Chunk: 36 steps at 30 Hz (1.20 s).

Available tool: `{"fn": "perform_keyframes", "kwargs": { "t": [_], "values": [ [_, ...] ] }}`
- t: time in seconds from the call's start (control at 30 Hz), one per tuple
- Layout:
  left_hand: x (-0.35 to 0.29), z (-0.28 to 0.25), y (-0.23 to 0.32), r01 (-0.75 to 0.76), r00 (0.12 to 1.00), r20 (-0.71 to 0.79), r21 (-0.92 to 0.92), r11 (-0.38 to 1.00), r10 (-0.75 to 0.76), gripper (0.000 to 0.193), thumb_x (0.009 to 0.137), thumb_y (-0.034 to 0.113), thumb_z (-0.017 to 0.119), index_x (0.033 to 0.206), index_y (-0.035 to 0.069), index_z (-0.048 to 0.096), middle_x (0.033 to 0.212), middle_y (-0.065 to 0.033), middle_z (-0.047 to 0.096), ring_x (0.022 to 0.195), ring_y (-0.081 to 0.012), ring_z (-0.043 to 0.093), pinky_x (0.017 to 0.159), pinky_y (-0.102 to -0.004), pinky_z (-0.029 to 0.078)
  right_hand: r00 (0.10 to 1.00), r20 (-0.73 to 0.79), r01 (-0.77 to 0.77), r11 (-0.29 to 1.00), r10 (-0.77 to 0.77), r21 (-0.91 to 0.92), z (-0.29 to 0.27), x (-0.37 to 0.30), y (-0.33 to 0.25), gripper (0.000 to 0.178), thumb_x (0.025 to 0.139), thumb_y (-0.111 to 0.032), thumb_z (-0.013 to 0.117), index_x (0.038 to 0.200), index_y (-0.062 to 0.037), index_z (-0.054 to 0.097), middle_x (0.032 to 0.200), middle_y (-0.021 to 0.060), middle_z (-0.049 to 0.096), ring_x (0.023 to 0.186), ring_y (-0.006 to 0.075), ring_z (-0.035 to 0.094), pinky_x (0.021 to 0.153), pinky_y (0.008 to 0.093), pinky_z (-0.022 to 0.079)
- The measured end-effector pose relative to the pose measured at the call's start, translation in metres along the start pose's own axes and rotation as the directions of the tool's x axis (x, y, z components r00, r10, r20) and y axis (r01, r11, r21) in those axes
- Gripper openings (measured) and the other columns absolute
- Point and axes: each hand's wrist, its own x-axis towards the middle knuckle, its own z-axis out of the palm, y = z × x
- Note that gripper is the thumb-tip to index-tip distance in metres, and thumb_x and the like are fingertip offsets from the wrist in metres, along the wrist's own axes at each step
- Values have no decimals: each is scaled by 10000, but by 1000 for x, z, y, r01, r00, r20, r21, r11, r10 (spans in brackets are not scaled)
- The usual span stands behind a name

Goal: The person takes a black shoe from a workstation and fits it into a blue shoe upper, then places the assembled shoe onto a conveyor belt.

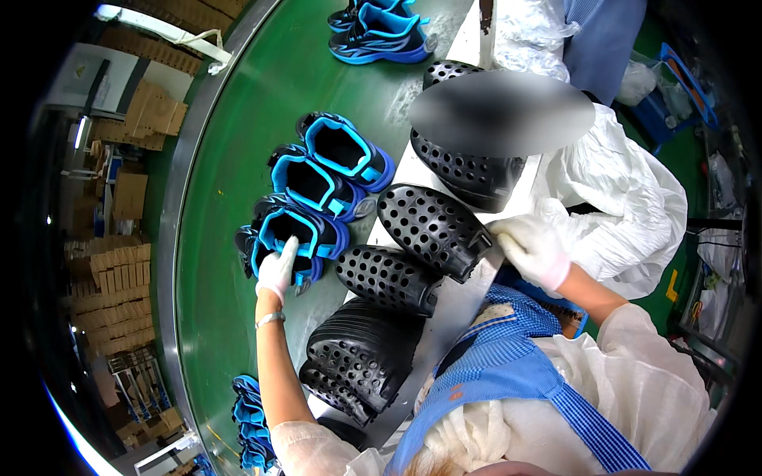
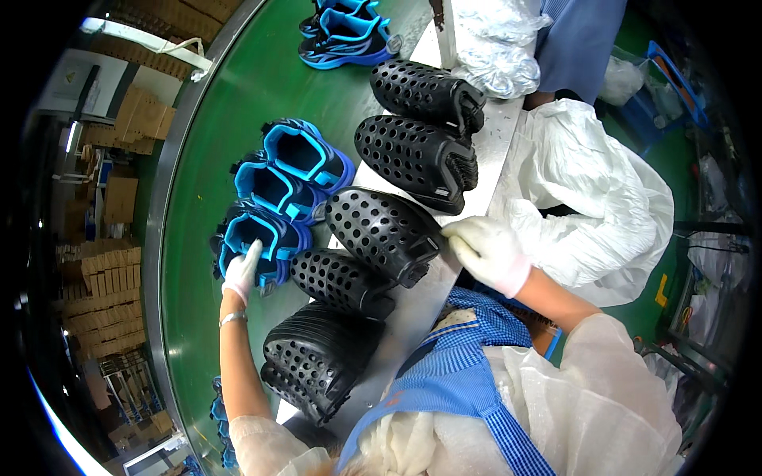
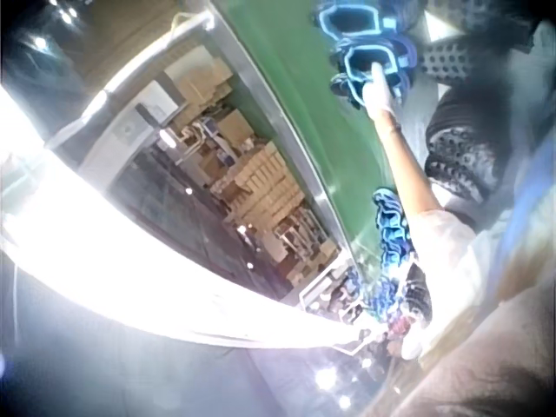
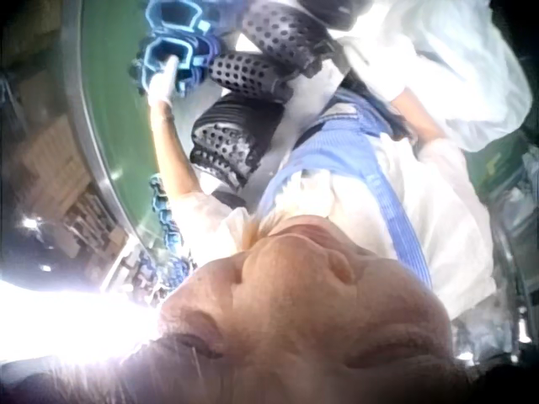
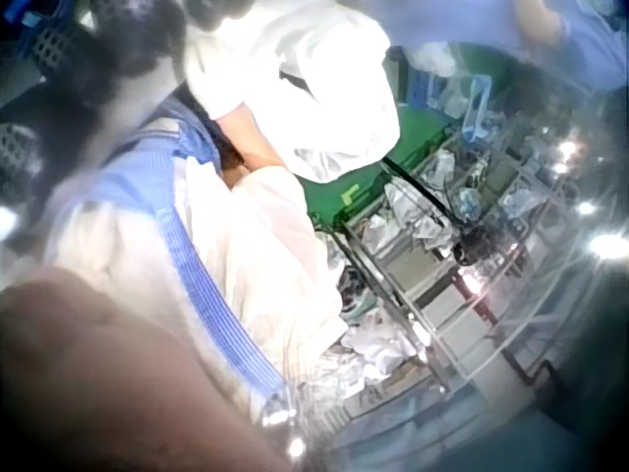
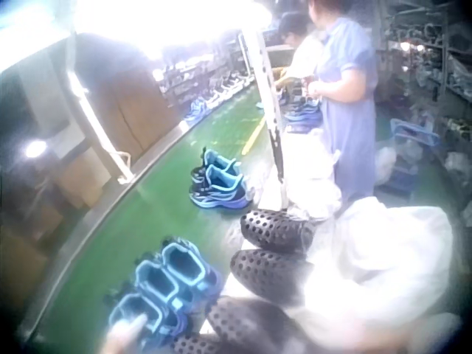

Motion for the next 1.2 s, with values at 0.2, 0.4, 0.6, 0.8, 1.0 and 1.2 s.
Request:
{"fn": "perform_keyframes", "kwargs": {
  "t": [0.2, 0.4, 0.6, 0.8, 1.0, 1.2],
  "values": [
    [-43, -12, -66, -304, 943, -218, -248, 920, 252, 361, 896, 330, 600, 1054, 11, 657, 973, -122, 654, 813, -191, 615, 795, -315, 474, 935, -216, 196, 919, -280, -343, -86, 76, -46, 270, 776, -142, 644, 1035, -68, 619, 976, 99, 619, 897, 271, 605, 786, 360, 499],
    [-115, -26, -66, -323, 941, -244, -440, 838, 235, 261, 909, 196, 603, 1096, 18, 641, 954, -53, 612, 765, -99, 580, 698, -247, 490, 955, 238, 234, 941, -176, -244, -105, 116, -30, 419, 752, -195, 675, 1142, -109, 550, 1072, 93, 563, 946, 276, 582, 827, 360, 495],
    [-159, -15, -96, -322, 937, -301, -543, 775, 178, 235, 918, 179, 587, 1091, 33, 650, 936, -27, 601, 744, -80, 564, 676, -231, 487, 877, 463, 242, 950, -127, -197, -117, 143, -44, 373, 704, -134, 674, 1037, -31, 542, 959, 123, 556, 853, 259, 579, 754, 356, 485],
    [-180, -5, -111, -424, 878, -412, -434, 795, 244, 246, 881, 208, 604, 1040, 33, 668, 989, -124, 652, 929, -234, 622, 838, -300, 477, 811, 555, 335, 924, -183, -184, -124, 147, -53, 352, 646, -57, 701, 959, -20, 545, 892, 103, 517, 761, 221, 548, 705, 316, 476],
    [-205, -3, -134, -372, 881, -453, -490, 788, 134, 280, 887, 252, 582, 1048, 41, 671, 984, -107, 655, 910, -208, 624, 811, -307, 484, 880, 466, 246, 927, -92, -282, -135, 152, -97, 349, 632, -49, 742, 912, -10, 536, 849, 53, 509, 700, 156, 517, 656, 273, 454],
    [-218, -25, -92, -394, 918, -383, -851, 348, 102, 445, 921, 296, 587, 1249, -2, 544, 1118, -117, 611, 955, -188, 620, 811, -294, 515, 734, 427, 557, 828, -528, 66, -76, 156, -194, 365, 660, -66, 763, 959, -10, 561, 934, 65, 542, 819, 155, 588, 755, 276, 502]
  ]
}}
